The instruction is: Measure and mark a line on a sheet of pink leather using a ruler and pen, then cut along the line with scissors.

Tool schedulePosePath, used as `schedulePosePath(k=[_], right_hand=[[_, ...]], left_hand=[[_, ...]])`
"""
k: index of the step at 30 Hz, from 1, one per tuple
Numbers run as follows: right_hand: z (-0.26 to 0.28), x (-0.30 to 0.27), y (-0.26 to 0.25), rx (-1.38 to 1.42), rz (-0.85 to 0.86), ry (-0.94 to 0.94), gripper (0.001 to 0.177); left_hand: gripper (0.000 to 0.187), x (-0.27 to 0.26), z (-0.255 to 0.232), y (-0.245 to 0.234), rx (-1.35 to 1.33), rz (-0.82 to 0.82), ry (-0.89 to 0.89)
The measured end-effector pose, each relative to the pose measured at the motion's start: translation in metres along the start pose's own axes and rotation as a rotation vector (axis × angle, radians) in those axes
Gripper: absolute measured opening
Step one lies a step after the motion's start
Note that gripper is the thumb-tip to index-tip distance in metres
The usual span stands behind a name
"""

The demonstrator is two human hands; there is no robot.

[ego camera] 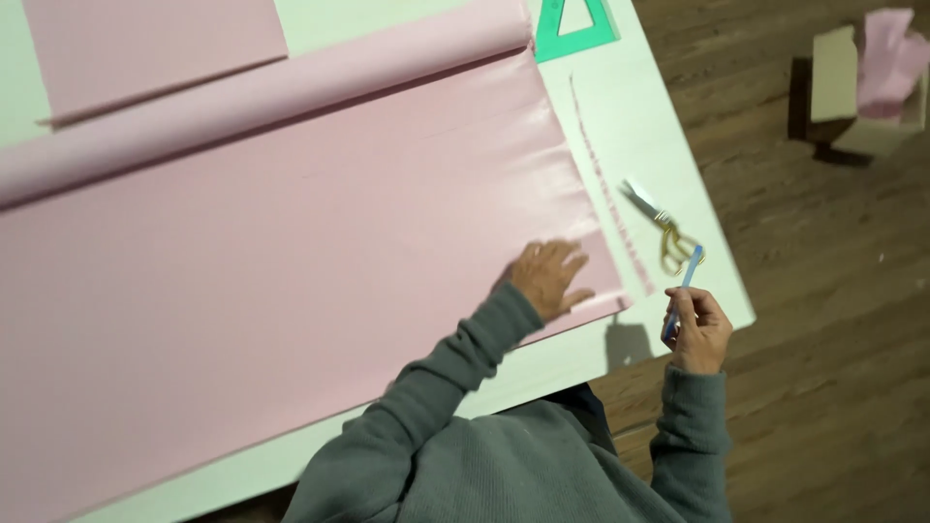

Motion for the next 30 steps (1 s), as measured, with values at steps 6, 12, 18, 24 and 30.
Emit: schedulePosePath(k=[6, 12, 18, 24, 30], right_hand=[[-0.023, 0.160, -0.014, -0.268, 0.214, -0.401, 0.022], [-0.012, 0.271, 0.074, -0.671, 0.415, -0.492, 0.032], [0.069, 0.195, 0.097, -0.466, 0.838, -0.821, 0.070], [0.056, 0.100, 0.049, -0.170, 1.555, -0.426, 0.064], [-0.026, 0.269, -0.080, 0.001, 0.754, 0.224, 0.041]], left_hand=[[0.090, 0.118, 0.014, -0.019, 0.258, -0.009, -0.309], [0.025, 0.108, 0.065, 0.069, 0.067, 0.033, -0.468], [0.029, 0.050, -0.017, 0.033, -0.147, -0.757, -0.203], [0.043, 0.018, -0.107, -0.034, -0.365, -1.099, -0.352], [0.049, -0.001, -0.126, 0.023, -0.371, -1.083, -0.488]])
Point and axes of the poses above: each hand's wrist, its own x-axis towards the middle knuckle, its own y-axis out of the palm, z = x × y, the point moved 9 cm from there along x, towards the middle knuckle, and after that the axes turned 11 degrees about -x, right-handed, at the moved point
